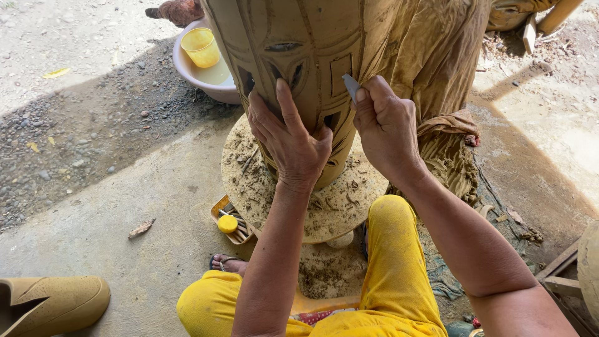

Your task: The person carves intricate patterns into a large wooden object using a small carving knife. They hold the wood steady with one hand while carefully cutting designs with the other. Chickens are visible in the background, but the person does not interact with them.

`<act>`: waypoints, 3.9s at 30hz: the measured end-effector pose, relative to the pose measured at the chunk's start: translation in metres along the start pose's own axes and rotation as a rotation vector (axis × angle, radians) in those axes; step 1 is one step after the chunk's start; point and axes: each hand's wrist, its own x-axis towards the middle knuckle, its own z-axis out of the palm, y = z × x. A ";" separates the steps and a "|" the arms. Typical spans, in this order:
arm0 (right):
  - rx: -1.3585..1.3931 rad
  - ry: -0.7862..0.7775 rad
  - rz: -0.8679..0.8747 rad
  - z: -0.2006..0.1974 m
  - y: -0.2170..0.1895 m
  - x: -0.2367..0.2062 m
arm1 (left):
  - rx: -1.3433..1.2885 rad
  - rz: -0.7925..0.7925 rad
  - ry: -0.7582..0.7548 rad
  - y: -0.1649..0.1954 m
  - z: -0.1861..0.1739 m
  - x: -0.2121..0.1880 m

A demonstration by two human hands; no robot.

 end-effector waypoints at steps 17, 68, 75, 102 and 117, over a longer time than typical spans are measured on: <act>0.241 0.056 -0.181 0.024 0.040 0.010 | -0.001 -0.012 0.024 0.005 -0.001 0.001; 1.015 -0.262 0.168 0.021 0.059 -0.032 | 0.008 -0.042 0.013 0.004 -0.001 0.003; 0.021 -0.077 0.032 0.015 0.043 -0.044 | -0.011 -0.037 0.001 0.002 0.000 0.003; 0.845 -0.006 0.297 0.042 0.036 -0.020 | -0.036 -0.026 0.011 0.004 -0.006 0.003; 0.278 -0.044 -0.006 0.017 0.045 -0.039 | -0.021 -0.012 -0.006 -0.009 -0.009 0.002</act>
